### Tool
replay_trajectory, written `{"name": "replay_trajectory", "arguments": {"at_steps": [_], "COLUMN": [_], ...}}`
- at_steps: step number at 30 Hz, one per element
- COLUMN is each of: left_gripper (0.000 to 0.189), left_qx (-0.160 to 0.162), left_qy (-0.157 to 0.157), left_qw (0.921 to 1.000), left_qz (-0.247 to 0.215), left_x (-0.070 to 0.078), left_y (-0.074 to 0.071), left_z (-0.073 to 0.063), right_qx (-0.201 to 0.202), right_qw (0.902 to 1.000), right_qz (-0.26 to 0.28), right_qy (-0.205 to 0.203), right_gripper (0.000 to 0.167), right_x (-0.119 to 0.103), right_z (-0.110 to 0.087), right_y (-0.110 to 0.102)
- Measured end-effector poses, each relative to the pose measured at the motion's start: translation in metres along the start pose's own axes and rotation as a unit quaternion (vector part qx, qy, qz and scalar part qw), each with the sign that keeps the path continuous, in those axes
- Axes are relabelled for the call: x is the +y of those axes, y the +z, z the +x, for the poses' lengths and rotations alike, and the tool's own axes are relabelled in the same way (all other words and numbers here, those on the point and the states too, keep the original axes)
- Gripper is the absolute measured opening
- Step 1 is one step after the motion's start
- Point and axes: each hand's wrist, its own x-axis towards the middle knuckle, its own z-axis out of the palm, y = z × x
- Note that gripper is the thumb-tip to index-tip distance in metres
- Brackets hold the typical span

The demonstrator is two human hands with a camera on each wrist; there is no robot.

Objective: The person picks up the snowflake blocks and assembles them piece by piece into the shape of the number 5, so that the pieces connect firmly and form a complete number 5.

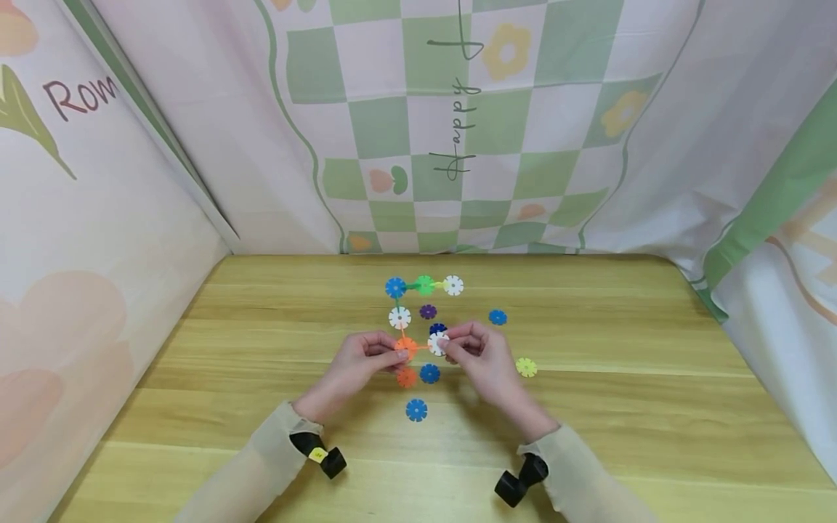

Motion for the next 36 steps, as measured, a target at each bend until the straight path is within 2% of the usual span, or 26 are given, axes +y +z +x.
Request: {"name": "replay_trajectory", "arguments": {"at_steps": [8,14,21,30,36], "left_gripper": [0.015,0.016,0.018,0.021,0.024], "left_qx": [-0.02,-0.013,-0.007,0.009,0.019], "left_qy": [0.009,0.01,0.016,0.024,0.035], "left_qw": [0.9997,0.9998,0.9998,0.9996,0.9992], "left_qz": [-0.005,-0.013,-0.013,-0.014,-0.007], "left_x": [-0.001,0.0,0.002,0.001,0.006], "left_y": [0.0,0.002,0.001,-0.003,-0.011], "left_z": [0.001,0.003,0.003,0.002,-0.003], "right_qx": [0.002,0.006,-0.014,-0.016,-0.015], "right_qw": [0.9992,0.9992,0.9989,0.9981,0.9984], "right_qz": [0.041,0.04,0.035,0.038,0.029], "right_qy": [0.0,0.005,-0.027,-0.046,-0.047], "right_gripper": [0.018,0.018,0.026,0.027,0.027], "right_x": [0.002,0.003,0.002,0.002,0.003], "right_z": [-0.002,0.0,0.0,0.0,0.0], "right_y": [0.005,0.004,0.0,0.0,-0.002]}}
